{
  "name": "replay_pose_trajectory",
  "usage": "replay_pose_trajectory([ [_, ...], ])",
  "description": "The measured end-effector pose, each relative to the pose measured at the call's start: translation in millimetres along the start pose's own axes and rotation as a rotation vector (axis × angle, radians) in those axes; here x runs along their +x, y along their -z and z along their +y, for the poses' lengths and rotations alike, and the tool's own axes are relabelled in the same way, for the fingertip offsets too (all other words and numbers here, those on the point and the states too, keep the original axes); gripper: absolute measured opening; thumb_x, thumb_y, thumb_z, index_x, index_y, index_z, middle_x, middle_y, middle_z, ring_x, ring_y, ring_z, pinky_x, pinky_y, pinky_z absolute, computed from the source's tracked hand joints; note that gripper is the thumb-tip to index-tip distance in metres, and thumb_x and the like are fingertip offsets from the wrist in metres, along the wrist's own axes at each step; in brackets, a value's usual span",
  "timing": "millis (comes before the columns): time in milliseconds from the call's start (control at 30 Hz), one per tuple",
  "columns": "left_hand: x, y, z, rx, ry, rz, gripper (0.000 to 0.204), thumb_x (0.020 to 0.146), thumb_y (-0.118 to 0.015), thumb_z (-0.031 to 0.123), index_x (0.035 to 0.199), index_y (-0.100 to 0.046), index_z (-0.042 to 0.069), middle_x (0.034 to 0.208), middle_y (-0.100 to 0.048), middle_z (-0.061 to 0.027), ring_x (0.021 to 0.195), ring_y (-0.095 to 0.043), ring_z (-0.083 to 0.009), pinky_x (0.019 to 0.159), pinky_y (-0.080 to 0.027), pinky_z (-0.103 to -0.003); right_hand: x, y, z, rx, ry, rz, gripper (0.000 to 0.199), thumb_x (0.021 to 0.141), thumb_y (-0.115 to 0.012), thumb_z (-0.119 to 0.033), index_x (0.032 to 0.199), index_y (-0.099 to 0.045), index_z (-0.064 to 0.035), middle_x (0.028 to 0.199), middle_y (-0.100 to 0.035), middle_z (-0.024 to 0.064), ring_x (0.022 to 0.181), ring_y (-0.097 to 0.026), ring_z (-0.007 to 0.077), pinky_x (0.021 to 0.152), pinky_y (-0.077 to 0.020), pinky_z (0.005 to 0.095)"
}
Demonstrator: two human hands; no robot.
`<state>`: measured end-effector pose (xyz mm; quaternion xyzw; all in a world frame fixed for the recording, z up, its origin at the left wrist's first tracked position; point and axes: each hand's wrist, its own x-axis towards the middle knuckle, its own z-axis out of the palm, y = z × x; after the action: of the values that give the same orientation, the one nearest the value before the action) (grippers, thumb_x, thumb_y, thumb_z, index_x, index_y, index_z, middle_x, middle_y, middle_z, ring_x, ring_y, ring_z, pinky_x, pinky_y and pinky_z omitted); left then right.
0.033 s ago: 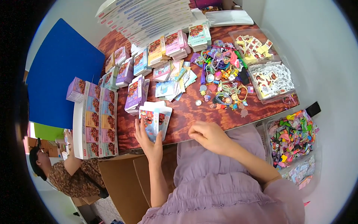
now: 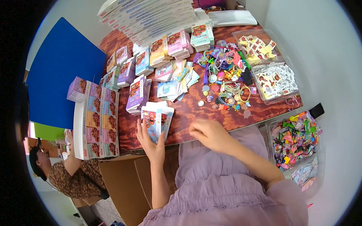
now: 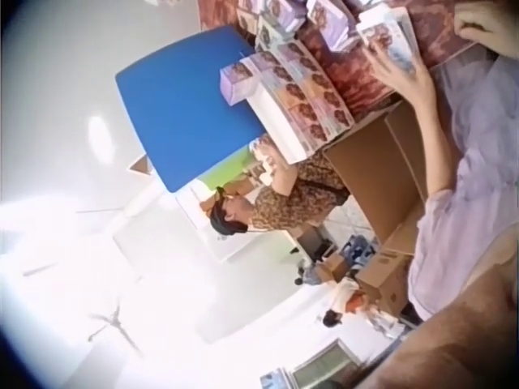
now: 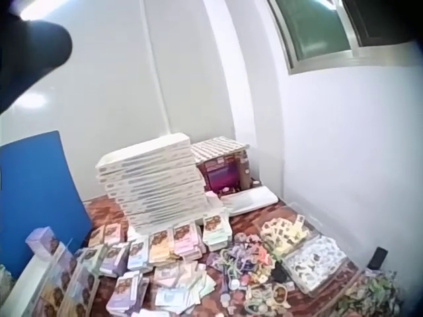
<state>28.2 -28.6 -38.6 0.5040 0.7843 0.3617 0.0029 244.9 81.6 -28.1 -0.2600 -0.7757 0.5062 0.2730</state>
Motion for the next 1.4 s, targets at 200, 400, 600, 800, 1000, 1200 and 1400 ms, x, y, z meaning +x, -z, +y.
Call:
replay_pose_trajectory([
  [200,-22,-17,-9,0.041,-0.007,-0.025,0.077,0.076,-0.077,0.010,0.144,-0.044,0.005,0.150,-0.037,-0.0220,0.132,-0.037,-0.0410,0.111,-0.030,-0.050,161,-17,39,-0.568,0.249,0.096,0.025,0.090,-0.063,-0.025,0.106,-0.067,-0.0070,0.106,-0.066,0.0120,0.109,-0.057,0.0324,0.093,-0.0438,0.0445],
  [400,-37,-28,-12,0.058,0.056,-0.036,0.072,0.076,-0.078,0.012,0.141,-0.048,0.005,0.151,-0.036,-0.0223,0.132,-0.037,-0.0415,0.110,-0.031,-0.050,200,-50,88,-0.831,0.298,0.117,0.045,0.088,-0.066,-0.031,0.129,-0.059,-0.0126,0.138,-0.054,0.0082,0.134,-0.042,0.0293,0.111,-0.0280,0.0545],
  [600,-12,-9,-32,0.118,-0.005,-0.030,0.071,0.078,-0.077,0.014,0.142,-0.047,0.003,0.149,-0.038,-0.0234,0.131,-0.038,-0.0426,0.111,-0.028,-0.055,160,-49,68,-0.850,0.269,0.087,0.048,0.083,-0.071,-0.029,0.127,-0.060,-0.0111,0.135,-0.056,0.0092,0.134,-0.042,0.0321,0.111,-0.0276,0.0533],
  [800,-15,2,-8,0.038,-0.122,0.006,0.073,0.081,-0.075,0.017,0.145,-0.044,0.006,0.151,-0.034,-0.0248,0.139,-0.033,-0.0426,0.114,-0.019,-0.061,106,-43,-7,-0.356,0.224,0.195,0.032,0.083,-0.071,-0.020,0.111,-0.066,-0.0064,0.124,-0.060,0.0122,0.124,-0.048,0.0336,0.103,-0.0364,0.0470],
  [1000,-33,-14,16,-0.030,-0.309,-0.010,0.079,0.077,-0.076,0.010,0.147,-0.040,0.004,0.150,-0.034,-0.0285,0.137,-0.037,-0.0431,0.109,-0.029,-0.060,50,-58,-5,-0.222,0.108,0.328,0.022,0.078,-0.076,-0.013,0.094,-0.065,-0.0035,0.129,-0.057,0.0143,0.126,-0.046,0.0340,0.106,-0.0351,0.0456],
  [1200,-38,10,46,-0.578,0.074,-0.653,0.095,0.076,-0.084,0.025,0.150,-0.032,-0.002,0.146,-0.046,-0.0255,0.133,-0.049,-0.0361,0.107,-0.040,-0.043,3,2,-12,-0.137,0.095,0.126,0.013,0.072,-0.077,-0.007,0.078,-0.065,-0.0064,0.141,-0.054,0.0109,0.135,-0.040,0.0319,0.109,-0.0316,0.0445],
  [1400,-43,-24,19,-1.414,0.399,-1.105,0.067,0.080,-0.079,0.017,0.137,-0.049,0.001,0.125,-0.057,-0.0041,0.115,-0.055,-0.0150,0.098,-0.044,-0.032,-16,9,-18,0.092,0.191,-0.049,0.011,0.074,-0.078,-0.010,0.081,-0.070,-0.0081,0.147,-0.049,0.0128,0.140,-0.033,0.0346,0.113,-0.0265,0.0475],
])
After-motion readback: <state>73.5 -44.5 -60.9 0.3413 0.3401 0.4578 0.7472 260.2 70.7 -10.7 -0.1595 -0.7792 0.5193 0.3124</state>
